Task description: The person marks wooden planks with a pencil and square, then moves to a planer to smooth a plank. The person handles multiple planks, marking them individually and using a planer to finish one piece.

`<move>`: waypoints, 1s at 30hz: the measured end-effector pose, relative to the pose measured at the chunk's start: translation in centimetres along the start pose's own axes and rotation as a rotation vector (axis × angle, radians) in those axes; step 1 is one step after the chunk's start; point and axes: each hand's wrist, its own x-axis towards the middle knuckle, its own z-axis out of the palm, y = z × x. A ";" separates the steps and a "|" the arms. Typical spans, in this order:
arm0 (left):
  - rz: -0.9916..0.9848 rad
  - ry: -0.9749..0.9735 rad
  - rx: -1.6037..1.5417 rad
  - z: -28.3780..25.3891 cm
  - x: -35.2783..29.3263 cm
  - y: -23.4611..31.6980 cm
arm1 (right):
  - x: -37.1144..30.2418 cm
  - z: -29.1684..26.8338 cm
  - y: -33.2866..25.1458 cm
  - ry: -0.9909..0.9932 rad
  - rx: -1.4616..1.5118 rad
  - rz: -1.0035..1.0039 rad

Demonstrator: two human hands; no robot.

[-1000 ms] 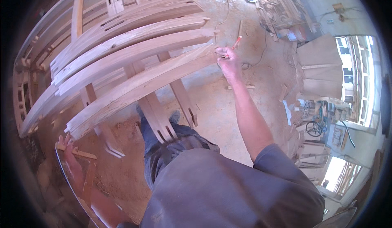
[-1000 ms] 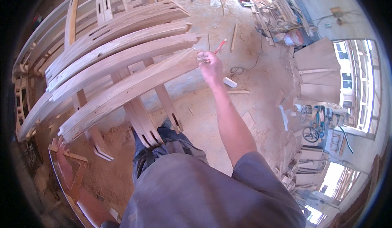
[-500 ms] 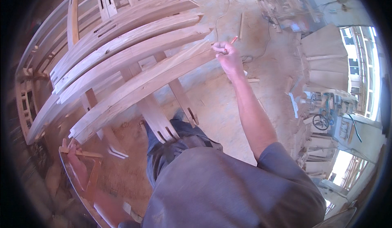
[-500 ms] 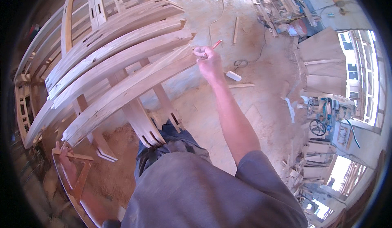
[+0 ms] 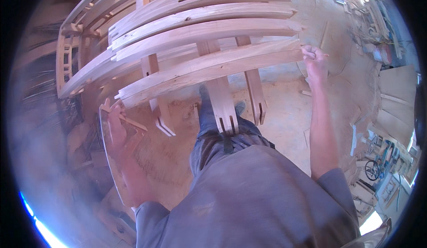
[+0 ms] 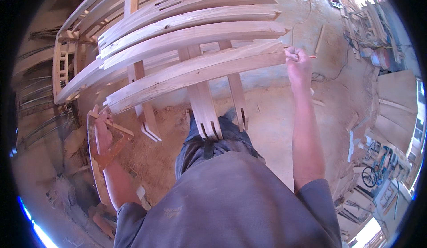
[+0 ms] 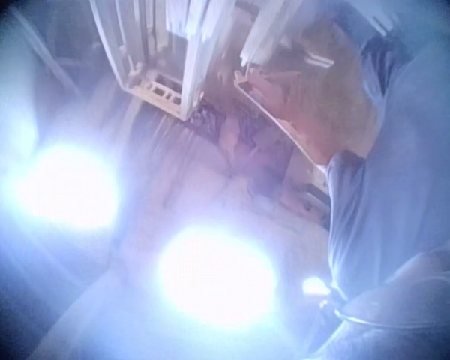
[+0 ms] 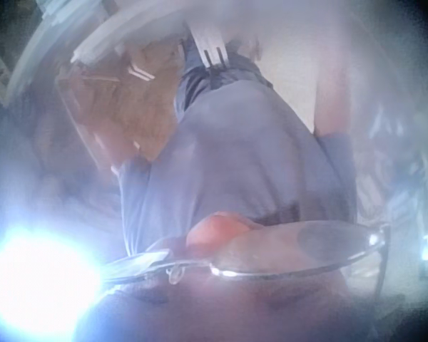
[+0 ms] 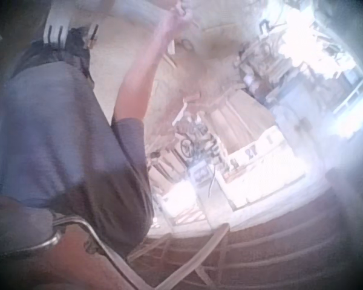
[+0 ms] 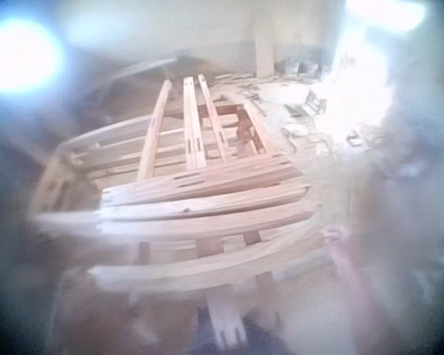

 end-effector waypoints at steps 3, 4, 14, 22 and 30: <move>0.028 0.024 0.128 -0.3 -0.5 0.8 | -0.5 0.4 -1.1 -0.003 -0.026 0.034; 0.032 -0.009 0.051 -2.1 1.2 -1.9 | -0.7 0.8 -1.4 -0.002 -0.004 0.026; 0.009 -0.045 0.026 -2.9 4.4 -5.3 | 1.5 -1.0 0.1 0.079 -0.381 -0.179; -0.034 -0.039 -0.044 -1.2 4.8 -3.8 | -0.1 0.1 -3.4 0.026 -0.271 0.015; -0.067 0.022 0.135 -3.0 8.3 -4.7 | 0.5 -0.3 -2.3 -0.015 -0.110 0.050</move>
